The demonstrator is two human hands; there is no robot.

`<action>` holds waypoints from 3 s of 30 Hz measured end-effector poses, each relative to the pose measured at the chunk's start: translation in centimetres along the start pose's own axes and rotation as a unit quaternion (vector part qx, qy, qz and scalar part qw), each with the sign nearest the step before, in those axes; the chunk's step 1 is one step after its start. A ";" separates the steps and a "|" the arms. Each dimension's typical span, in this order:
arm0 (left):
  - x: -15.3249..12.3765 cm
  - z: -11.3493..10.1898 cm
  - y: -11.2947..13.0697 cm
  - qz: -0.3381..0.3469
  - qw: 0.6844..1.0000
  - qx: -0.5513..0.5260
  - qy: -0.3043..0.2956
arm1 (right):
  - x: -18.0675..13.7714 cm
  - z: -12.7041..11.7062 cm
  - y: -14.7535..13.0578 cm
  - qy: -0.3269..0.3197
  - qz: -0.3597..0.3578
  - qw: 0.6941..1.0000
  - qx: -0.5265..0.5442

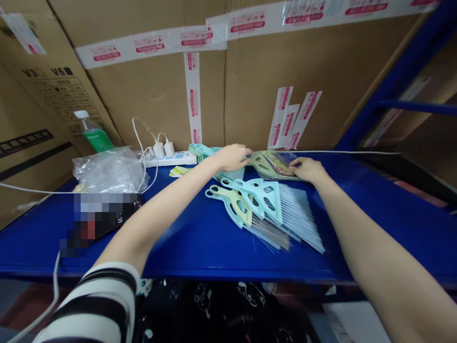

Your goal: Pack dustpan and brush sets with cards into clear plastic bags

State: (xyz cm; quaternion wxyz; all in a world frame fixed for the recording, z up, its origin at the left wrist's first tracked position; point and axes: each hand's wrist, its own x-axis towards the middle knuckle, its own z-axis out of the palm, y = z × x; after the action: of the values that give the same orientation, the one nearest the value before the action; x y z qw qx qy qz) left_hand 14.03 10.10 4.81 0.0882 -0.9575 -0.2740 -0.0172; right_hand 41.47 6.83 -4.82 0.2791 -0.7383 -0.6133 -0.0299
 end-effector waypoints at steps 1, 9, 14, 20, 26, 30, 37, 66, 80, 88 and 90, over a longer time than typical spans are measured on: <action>1.3 0.3 0.3 0.000 1.000 -0.003 -0.011 | -0.1 -0.2 -0.2 0.003 0.022 1.000 -0.005; 5.7 2.2 0.5 -0.012 0.999 -0.034 -0.041 | -1.2 -2.7 -3.1 0.035 0.093 0.995 0.012; 3.8 1.3 -0.8 -0.027 0.998 -0.045 0.024 | -1.5 -4.9 -5.6 0.061 0.078 0.994 0.052; -2.5 -0.7 -2.0 -0.047 0.993 -0.051 0.092 | -2.4 -5.9 -9.5 0.064 0.014 0.980 0.189; -11.6 -0.9 -1.9 -0.088 0.992 -0.043 0.085 | -5.0 -5.7 -13.3 -0.024 -0.051 0.953 0.299; -16.5 -0.5 -1.9 -0.088 0.989 -0.062 0.100 | -6.5 -4.9 -15.5 -0.100 -0.091 0.903 0.407; -21.9 0.7 -2.3 -0.093 0.979 -0.095 0.154 | -7.4 -3.8 -18.0 -0.222 -0.176 0.884 0.372; -29.9 2.6 -1.8 -0.177 0.967 -0.116 0.143 | -8.7 -2.0 -24.4 -0.457 -0.154 0.809 0.337; -33.5 2.2 -0.6 -0.238 0.953 -0.105 0.158 | -6.1 -1.4 -24.8 -0.256 -0.219 0.915 0.222; -37.6 2.3 -1.0 -0.258 0.942 -0.035 0.211 | -1.2 2.2 -28.6 -0.187 -0.285 0.940 0.032; -37.9 2.2 -0.8 -0.260 0.943 -0.025 0.208 | -1.0 3.2 -29.6 -0.187 -0.278 0.942 0.018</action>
State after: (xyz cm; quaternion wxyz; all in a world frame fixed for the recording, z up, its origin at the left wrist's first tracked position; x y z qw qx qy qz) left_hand -18.61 -8.61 -0.27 0.1121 -0.8300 -0.4881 -0.2455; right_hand 12.93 10.09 3.18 0.1535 -0.5259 -0.8355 0.0432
